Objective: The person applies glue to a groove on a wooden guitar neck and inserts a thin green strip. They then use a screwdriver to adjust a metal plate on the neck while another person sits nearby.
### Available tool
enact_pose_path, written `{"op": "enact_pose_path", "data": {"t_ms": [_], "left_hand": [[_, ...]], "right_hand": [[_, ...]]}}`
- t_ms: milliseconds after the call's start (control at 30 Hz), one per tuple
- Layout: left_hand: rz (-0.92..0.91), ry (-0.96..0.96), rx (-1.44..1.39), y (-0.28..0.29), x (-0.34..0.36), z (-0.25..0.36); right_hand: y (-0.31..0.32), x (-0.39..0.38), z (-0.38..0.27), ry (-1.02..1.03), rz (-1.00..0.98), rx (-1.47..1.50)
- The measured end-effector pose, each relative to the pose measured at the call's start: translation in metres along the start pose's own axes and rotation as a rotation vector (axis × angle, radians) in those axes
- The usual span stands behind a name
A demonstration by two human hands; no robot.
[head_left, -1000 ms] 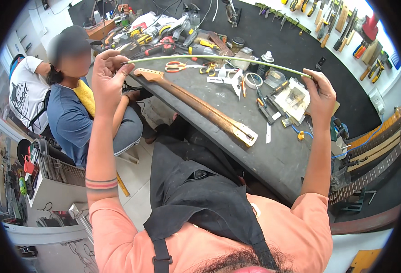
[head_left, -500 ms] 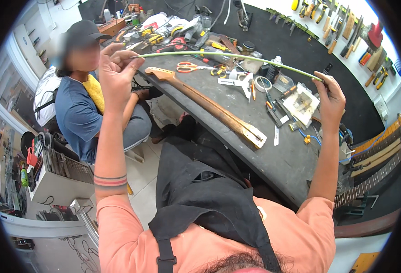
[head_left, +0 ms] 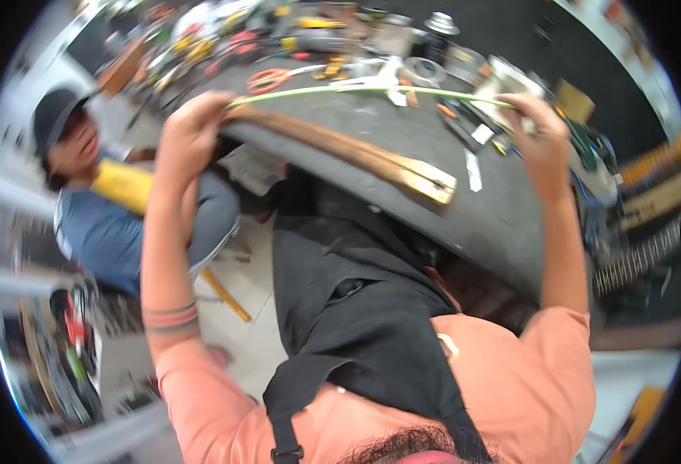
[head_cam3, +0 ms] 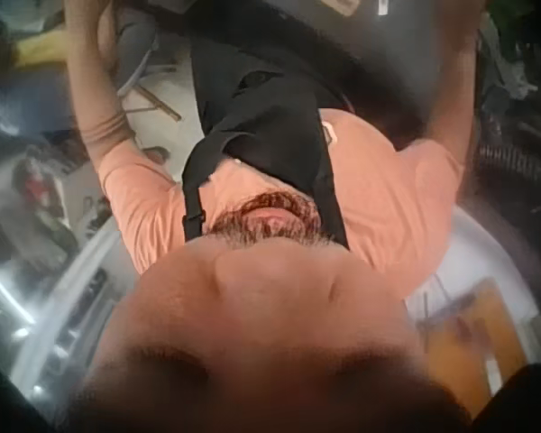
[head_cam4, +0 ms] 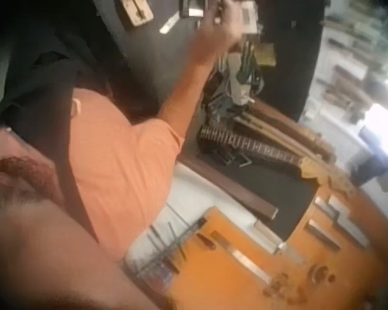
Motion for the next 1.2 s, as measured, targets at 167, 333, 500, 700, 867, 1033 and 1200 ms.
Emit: {"op": "enact_pose_path", "data": {"t_ms": [167,333,500,700,867,1033,1200], "left_hand": [[-0.189,-0.038,0.020,-0.050,0.039,-0.042],[-0.194,-0.224,0.249,-0.081,0.056,-0.062],[-0.250,-0.285,0.356,-0.097,0.049,-0.064],[-0.339,-0.305,0.379,-0.125,0.060,-0.062],[-0.321,-0.362,0.372,-0.129,0.063,-0.060],[-0.332,-0.353,0.355,-0.130,0.061,-0.066],[-0.315,-0.335,0.332,-0.129,0.061,-0.068]], "right_hand": [[-0.032,-0.057,0.011,-0.294,-0.141,0.241],[-0.047,-0.072,0.026,-0.284,-0.247,0.344],[-0.048,-0.079,0.041,-0.235,-0.430,0.270],[-0.041,-0.082,0.052,-0.276,-0.436,0.232],[-0.049,-0.083,0.063,-0.338,-0.418,0.291],[-0.052,-0.080,0.063,-0.389,-0.410,0.336],[-0.055,-0.077,0.064,-0.375,-0.410,0.347]]}}
Point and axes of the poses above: each hand's wrist, its own x-axis towards the middle knuckle, its own y-axis out of the back of the hand, z = x × y, the point moved 1 cm from there along x, towards the middle knuckle, and after that the axes turned 12 degrees about x, right-handed, at the moved point
